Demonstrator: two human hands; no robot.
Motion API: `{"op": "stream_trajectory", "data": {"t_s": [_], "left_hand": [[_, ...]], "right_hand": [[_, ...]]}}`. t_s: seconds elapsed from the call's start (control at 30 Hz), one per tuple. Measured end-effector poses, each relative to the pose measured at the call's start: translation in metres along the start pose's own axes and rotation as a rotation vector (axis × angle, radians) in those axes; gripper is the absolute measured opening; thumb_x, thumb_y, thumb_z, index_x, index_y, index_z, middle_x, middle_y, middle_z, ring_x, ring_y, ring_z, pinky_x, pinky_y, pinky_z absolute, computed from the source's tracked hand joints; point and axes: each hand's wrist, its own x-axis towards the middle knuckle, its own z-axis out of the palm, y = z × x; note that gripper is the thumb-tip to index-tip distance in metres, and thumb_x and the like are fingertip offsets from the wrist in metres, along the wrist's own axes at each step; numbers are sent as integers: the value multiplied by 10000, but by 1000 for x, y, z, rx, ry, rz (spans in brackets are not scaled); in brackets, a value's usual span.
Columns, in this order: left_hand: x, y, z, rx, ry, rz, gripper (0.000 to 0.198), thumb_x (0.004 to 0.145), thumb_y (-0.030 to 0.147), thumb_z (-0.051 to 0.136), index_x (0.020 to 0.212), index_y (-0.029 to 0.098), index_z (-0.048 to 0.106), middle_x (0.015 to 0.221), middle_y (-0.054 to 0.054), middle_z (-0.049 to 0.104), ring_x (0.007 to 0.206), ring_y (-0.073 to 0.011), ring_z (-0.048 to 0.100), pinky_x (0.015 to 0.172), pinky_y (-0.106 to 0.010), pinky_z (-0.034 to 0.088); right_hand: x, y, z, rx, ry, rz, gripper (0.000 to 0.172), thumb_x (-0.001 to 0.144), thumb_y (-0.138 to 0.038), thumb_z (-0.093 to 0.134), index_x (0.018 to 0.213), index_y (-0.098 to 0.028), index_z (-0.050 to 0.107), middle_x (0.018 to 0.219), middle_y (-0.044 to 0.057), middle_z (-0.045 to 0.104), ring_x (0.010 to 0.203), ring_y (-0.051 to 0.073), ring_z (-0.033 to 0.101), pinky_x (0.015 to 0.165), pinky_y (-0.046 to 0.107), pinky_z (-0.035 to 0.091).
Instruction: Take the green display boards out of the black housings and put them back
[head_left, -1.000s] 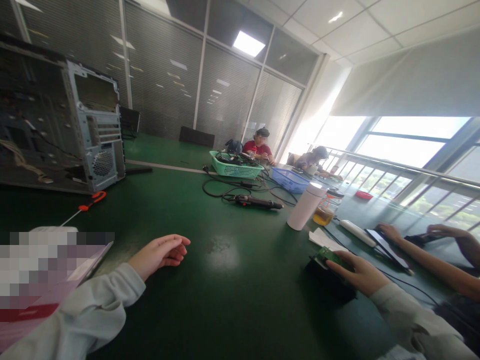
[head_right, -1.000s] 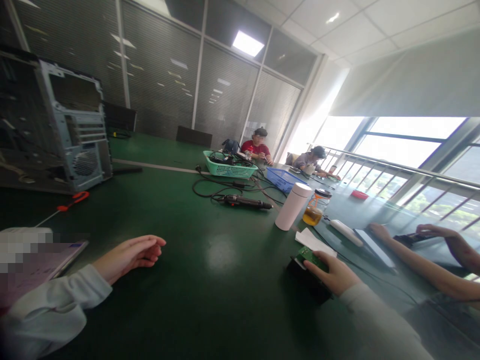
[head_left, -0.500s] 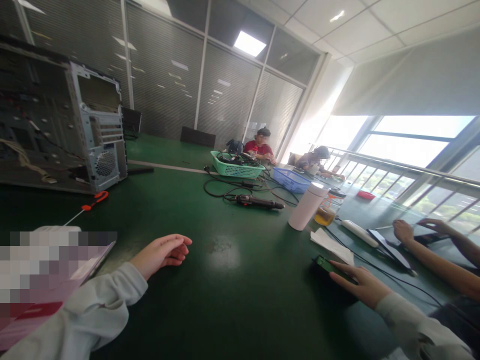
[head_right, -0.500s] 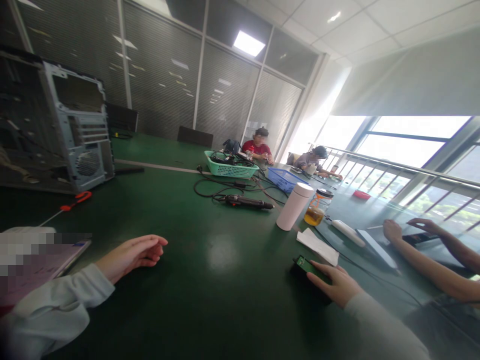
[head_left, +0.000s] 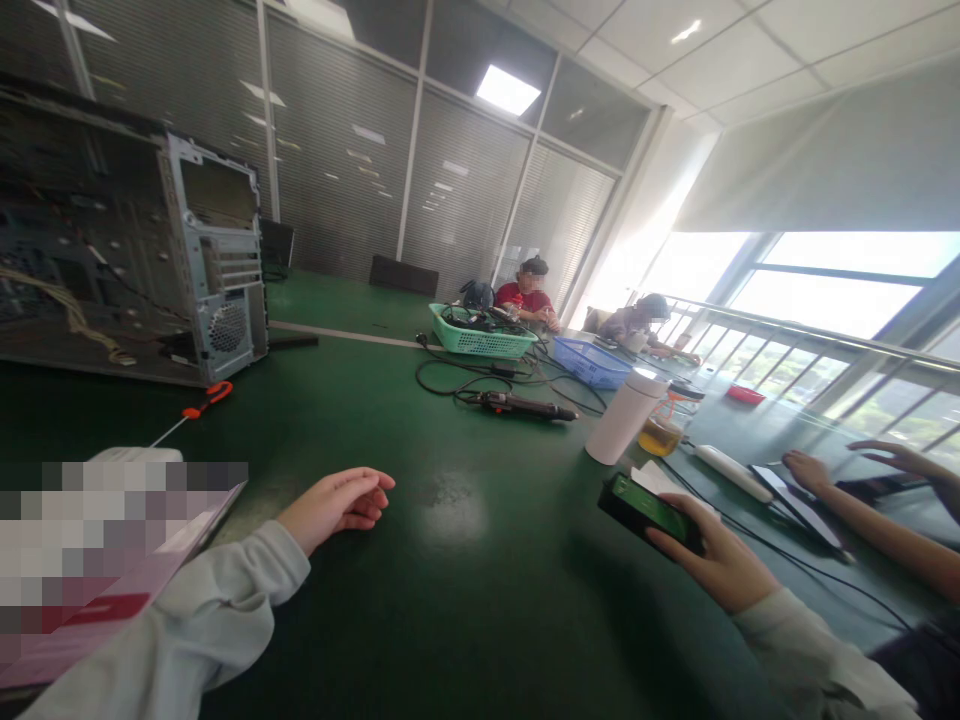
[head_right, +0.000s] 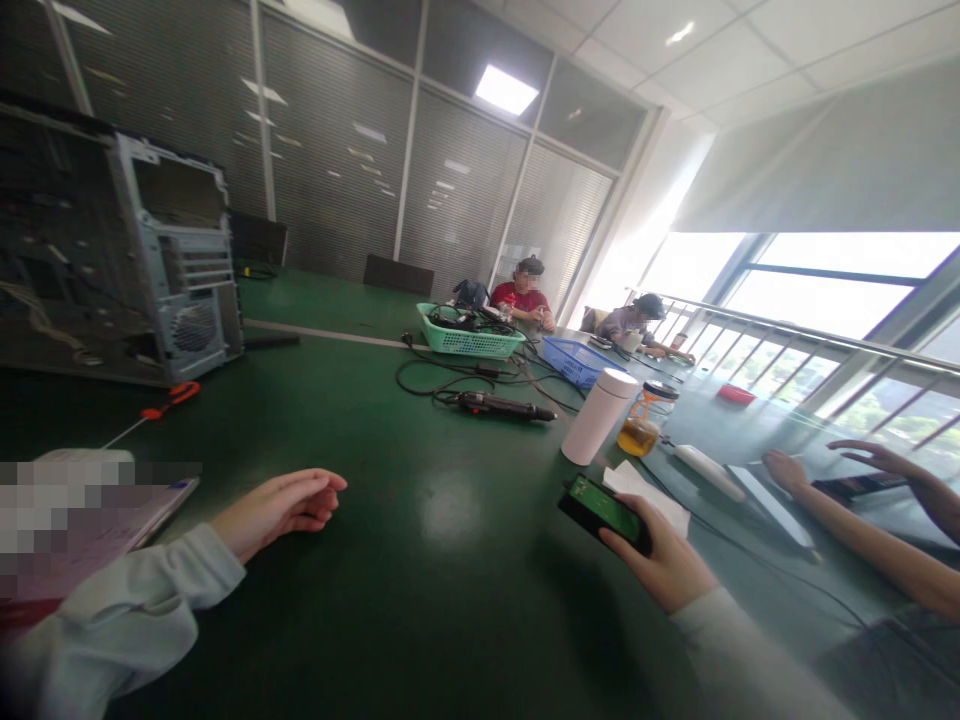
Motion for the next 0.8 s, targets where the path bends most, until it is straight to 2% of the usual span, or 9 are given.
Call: {"op": "stream_trajectory", "data": {"t_s": [0.1,0.2,0.33,0.43,0.5,0.6,0.7,0.8], "left_hand": [[1,-1,0,-3,-4,-1,212,637,336,647,741,152,641,611,-1,594,571,-115,540,581,-244,444],[2,-2,-1,-2,11,0,202,643,329,642,744,154,641,636,-5,587,602,-122,540,586,-246,444],[2,-2,-1,-30,60,16,208,656,331,629,770,158,636,728,-20,583,696,-146,542,596,-252,448],[0,0,-2,-82,63,-2,281,717,403,548,846,162,613,786,-39,600,744,-167,555,600,-258,444],[-1,1,-2,-124,45,-24,351,760,465,461,893,167,592,830,-50,615,754,-176,566,600,-264,440],[-1,1,-2,-162,30,-44,414,782,515,381,907,175,581,879,-53,621,753,-184,574,601,-280,442],[-1,-1,-1,-125,37,-23,407,754,516,430,874,166,600,920,-56,615,776,-190,570,590,-274,443],[-1,-4,2,-38,35,30,347,680,455,565,878,173,607,880,-37,602,782,-184,561,577,-258,447]], "right_hand": [[11,-46,16,47,39,-278,399,775,-451,489,1069,-185,449,1017,88,508,942,263,485,806,377,416],[19,-100,34,144,-6,-461,318,804,-313,481,1096,-192,442,1039,76,464,950,231,467,817,348,406],[22,-169,59,329,-52,-596,342,761,-192,536,1094,-194,460,1072,65,426,994,211,436,874,328,386],[22,-206,82,396,-85,-637,415,704,-112,605,1090,-200,478,1091,61,415,1006,207,429,891,318,385],[23,-219,98,417,-91,-645,459,669,-68,633,1083,-202,486,1087,59,420,1002,209,431,893,319,387],[24,-224,119,438,-66,-623,494,641,-31,636,1078,-205,486,1077,54,428,998,213,430,895,329,388],[24,-217,132,437,-63,-628,494,643,-24,621,1080,-208,483,1075,51,434,1002,213,427,897,336,383],[24,-210,136,454,-54,-661,468,677,-51,601,1096,-206,463,1076,55,450,1011,214,427,894,341,376]]}}
